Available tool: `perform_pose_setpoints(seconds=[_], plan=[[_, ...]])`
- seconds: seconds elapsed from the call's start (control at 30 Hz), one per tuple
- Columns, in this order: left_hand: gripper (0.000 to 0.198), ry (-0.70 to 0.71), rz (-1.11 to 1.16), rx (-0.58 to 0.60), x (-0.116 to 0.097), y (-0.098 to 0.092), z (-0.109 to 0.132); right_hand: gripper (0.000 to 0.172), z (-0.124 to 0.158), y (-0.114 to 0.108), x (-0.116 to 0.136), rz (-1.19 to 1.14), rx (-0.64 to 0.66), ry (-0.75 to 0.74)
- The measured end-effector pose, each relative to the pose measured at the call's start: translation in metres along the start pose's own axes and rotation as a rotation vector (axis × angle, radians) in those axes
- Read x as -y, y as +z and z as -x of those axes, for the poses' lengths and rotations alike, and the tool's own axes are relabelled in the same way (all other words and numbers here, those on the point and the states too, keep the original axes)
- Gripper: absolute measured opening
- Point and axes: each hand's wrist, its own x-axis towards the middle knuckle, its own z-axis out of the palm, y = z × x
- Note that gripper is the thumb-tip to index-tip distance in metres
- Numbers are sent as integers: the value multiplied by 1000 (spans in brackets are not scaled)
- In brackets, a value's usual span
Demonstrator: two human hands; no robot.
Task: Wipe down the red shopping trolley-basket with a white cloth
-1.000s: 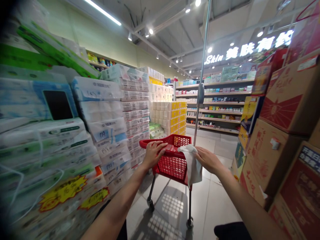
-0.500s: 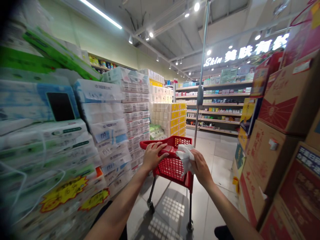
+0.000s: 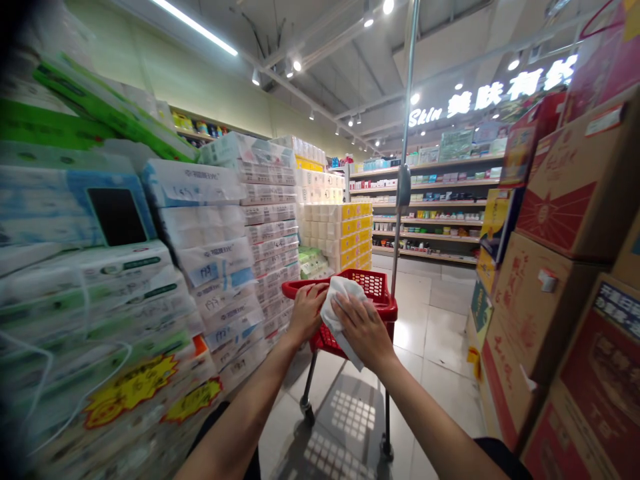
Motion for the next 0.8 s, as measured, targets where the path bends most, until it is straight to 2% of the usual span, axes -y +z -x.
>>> perform_pose_setpoints(seconds=[0.13,0.33,0.5,0.63,0.8], plan=[[36,15,3,0,2,-4,-1,69,-2,3,-17,12,28,-32],[36,17,16,10,1,-3,-3,63,36,-5,-70,-24,79,6],[36,3,18,-1,-5,2,-4,53,60,-7,-98,-41,10,103],[35,-15,14,-15,-9,3,-3,50,60,-6,-92,-52,-44,168],[35,-36,5,-35,-15,5,-2,39,23,-3,-54,-18,24,158]])
